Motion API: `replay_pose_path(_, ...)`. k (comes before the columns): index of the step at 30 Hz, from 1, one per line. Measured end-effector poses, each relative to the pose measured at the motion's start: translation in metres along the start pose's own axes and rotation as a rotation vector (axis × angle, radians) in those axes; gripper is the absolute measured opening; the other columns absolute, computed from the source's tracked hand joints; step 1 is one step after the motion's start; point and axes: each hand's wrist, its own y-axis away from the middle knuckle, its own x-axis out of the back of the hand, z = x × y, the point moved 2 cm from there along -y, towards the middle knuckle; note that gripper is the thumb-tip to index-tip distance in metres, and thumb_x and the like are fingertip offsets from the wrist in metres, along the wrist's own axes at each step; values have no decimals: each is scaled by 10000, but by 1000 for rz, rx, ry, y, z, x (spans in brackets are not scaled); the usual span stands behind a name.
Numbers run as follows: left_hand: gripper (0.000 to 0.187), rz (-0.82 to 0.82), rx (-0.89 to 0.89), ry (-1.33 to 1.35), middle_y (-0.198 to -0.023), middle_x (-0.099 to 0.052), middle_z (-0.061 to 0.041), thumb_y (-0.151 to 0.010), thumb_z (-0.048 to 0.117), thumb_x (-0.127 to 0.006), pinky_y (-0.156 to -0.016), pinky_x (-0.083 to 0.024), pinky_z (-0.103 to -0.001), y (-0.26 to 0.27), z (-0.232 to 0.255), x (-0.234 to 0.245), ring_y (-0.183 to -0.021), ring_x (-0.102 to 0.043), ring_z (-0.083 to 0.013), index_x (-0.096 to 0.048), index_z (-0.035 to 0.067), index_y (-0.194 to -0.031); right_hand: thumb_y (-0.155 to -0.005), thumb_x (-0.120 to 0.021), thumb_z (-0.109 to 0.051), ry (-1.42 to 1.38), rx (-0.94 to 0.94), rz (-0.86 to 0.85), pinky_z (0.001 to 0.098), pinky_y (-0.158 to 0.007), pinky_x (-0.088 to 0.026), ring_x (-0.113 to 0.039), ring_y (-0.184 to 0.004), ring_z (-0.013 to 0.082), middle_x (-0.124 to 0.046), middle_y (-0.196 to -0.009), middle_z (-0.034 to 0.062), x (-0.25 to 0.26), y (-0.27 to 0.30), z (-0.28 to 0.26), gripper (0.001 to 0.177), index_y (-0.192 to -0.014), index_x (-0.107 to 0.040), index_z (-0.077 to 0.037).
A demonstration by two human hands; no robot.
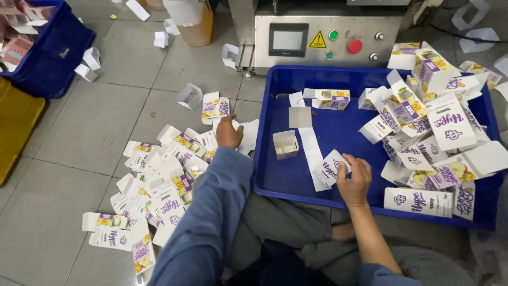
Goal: Manually folding flat cardboard templates into product boxes and placing them in a collection bin before bagging them.
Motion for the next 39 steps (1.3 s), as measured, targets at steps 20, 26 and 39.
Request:
replay_pose_path(20,744,-465,-15,-562,-1402,-599,-112,-756,462,-879,-1204,-251,-594,-15,-46,-83,-1389,-472,-315,-608,139,-1369,-891,-741,-2,-85,-200,-81,357,-766,-574,-738,-834,272,-765,-923,63,-6,1,4,227,-1093,-744,-106)
replay_pose_path(26,370,-299,-37,-387,-985,-721,-46,-706,364,-912,-899,-501,-445,-28,-50,-64,-980,-725,-297,-775,218,-1017,-878,-744,-2,-107,-218,-78,355,-752,-582,-744,-870,285,-772,-953,78,-5,-2,2,261,-1116,-737,-109)
replay_pose_path(39,341,-15,-589,297,-1011,-680,-81,-895,6,-580,-850,-568,-445,110,171,5,-933,-697,-350,-758,219,-1093,-894,-701,2,-350,-794,-49,409,-675,-547,-704,-814,337,-727,-916,208,-26,32,51,334,-1218,-660,-68)
